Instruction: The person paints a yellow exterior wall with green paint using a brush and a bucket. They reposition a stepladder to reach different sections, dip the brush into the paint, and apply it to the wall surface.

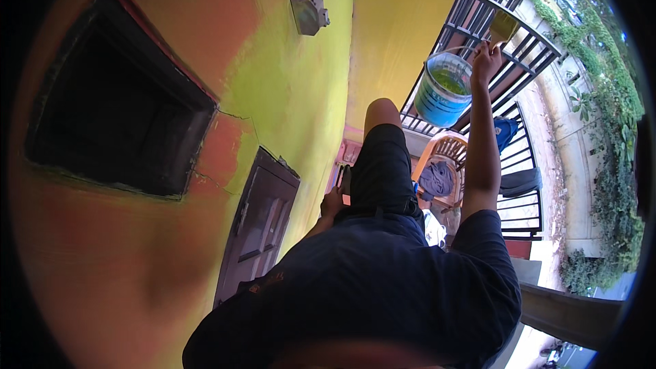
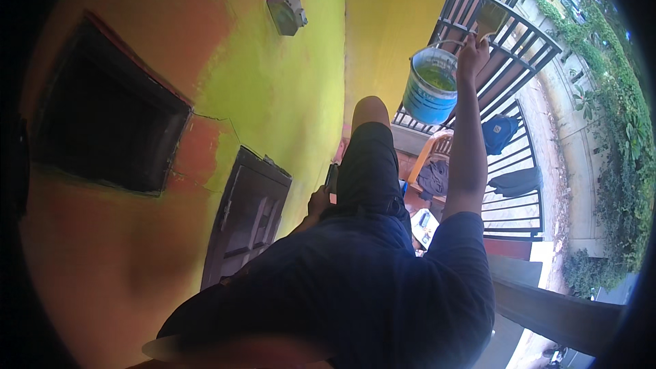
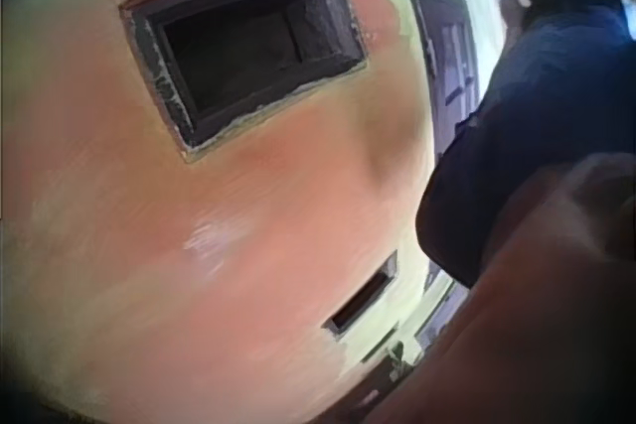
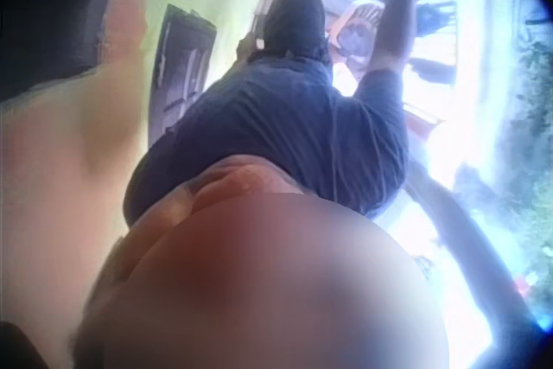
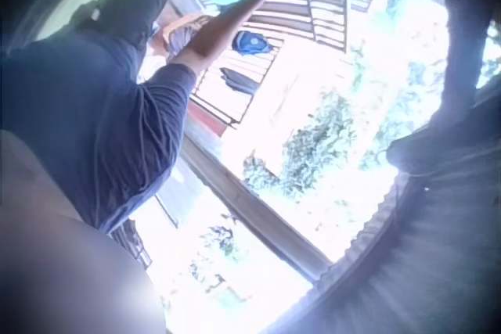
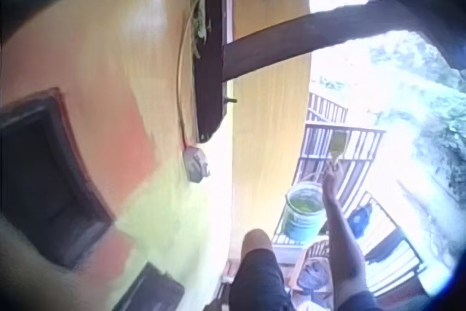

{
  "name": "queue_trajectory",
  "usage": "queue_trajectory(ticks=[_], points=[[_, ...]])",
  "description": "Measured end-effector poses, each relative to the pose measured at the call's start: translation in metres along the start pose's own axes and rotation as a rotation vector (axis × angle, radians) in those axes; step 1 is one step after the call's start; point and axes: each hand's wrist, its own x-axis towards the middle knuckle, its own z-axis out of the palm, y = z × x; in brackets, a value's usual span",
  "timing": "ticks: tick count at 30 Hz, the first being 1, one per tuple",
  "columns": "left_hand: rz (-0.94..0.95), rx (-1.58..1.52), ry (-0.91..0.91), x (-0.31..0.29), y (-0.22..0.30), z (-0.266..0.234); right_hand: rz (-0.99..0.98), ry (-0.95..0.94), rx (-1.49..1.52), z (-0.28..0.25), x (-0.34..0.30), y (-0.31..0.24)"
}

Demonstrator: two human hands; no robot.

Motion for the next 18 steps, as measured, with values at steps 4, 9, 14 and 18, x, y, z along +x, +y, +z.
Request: queue_trajectory(ticks=[4,9,14,18], points=[[0.091,-0.013,0.094,-0.014,0.010,-0.009,-0.220,0.050,-0.280,0.025,0.026,-0.037],[0.076,-0.001,0.041,-0.016,0.022,-0.018,-0.064,-0.156,-0.274,0.052,0.063,-0.044],[0.123,0.029,0.071,-0.022,0.017,-0.017,0.149,-0.189,-0.336,0.073,0.015,-0.001],[0.094,0.042,0.042,-0.027,0.014,-0.017,0.324,-0.154,-0.410,0.081,-0.105,0.068]])
